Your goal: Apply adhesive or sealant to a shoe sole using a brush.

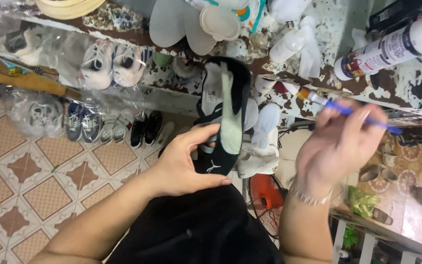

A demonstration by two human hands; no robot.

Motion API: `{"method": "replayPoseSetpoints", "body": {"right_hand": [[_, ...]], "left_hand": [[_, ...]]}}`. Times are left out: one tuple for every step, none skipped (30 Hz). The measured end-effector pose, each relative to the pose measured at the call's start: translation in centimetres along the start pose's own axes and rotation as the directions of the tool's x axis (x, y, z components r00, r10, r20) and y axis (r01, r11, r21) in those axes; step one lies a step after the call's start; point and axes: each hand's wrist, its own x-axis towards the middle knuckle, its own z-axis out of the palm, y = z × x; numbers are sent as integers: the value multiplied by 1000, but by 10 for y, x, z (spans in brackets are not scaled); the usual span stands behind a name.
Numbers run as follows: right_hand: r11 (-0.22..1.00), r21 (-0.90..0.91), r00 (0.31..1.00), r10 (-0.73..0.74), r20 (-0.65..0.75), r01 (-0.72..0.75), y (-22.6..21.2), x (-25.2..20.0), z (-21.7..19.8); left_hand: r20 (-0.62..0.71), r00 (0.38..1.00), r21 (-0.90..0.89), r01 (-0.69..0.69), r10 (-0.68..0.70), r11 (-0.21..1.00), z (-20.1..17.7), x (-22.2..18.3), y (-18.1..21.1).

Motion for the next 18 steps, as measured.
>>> {"method": "replayPoseSetpoints", "body": {"right_hand": [[1000,4,1000,16,27,-16,-8,-18,4],[1000,3,1000,21,23,-21,-9,-32,0],[998,-4,998,57,-15,-57,-12,-47,-3],[996,-9,994,93,-54,-94,-15,-62,-7],[995,-11,994,95,-62,-96,-17,-69,-10],[993,-62,994,93,-53,-96,-19,-77,-13],[989,-113,995,91,-48,-96,-21,-86,-15],[988,-116,994,91,-60,-98,-23,-89,-12],[990,-96,994,106,-23,-108,-26,-91,-10],[990,-75,993,120,14,-119,-29,-94,-7],[990,-78,993,117,7,-116,-30,-95,-8],[989,-63,990,137,20,-136,-31,-96,-9],[986,-49,986,162,35,-160,-33,-97,-10],[985,-53,986,163,29,-162,-34,-98,-12],[988,-63,989,145,42,-142,-34,-99,-13],[990,-72,990,127,55,-123,-34,-99,-15],[989,-74,990,132,53,-127,-34,-99,-15],[990,-76,990,121,67,-116,-35,-98,-15]], "left_hand": [[8,1000,27,-23,23,999,2,1,0],[9,1000,27,-17,17,999,3,2,2],[17,998,36,-57,57,998,5,3,4],[25,995,44,-98,97,994,7,4,6],[32,995,43,-93,91,995,9,4,7],[43,993,68,-116,113,991,11,5,8],[60,989,92,-138,133,986,12,5,9],[70,989,89,-132,126,987,14,6,12],[86,988,85,-136,129,987,16,6,14],[102,986,81,-140,131,987,18,5,17],[110,985,79,-140,131,987,19,7,21],[128,984,76,-138,127,988,20,9,24],[142,982,72,-133,121,989,22,10,27],[147,982,68,-129,118,989,23,10,28],[153,980,77,-136,124,988,25,9,27],[159,979,85,-144,129,986,26,9,27],[159,979,84,-139,125,987,27,8,27],[167,977,76,-147,133,986,29,8,28]]}}
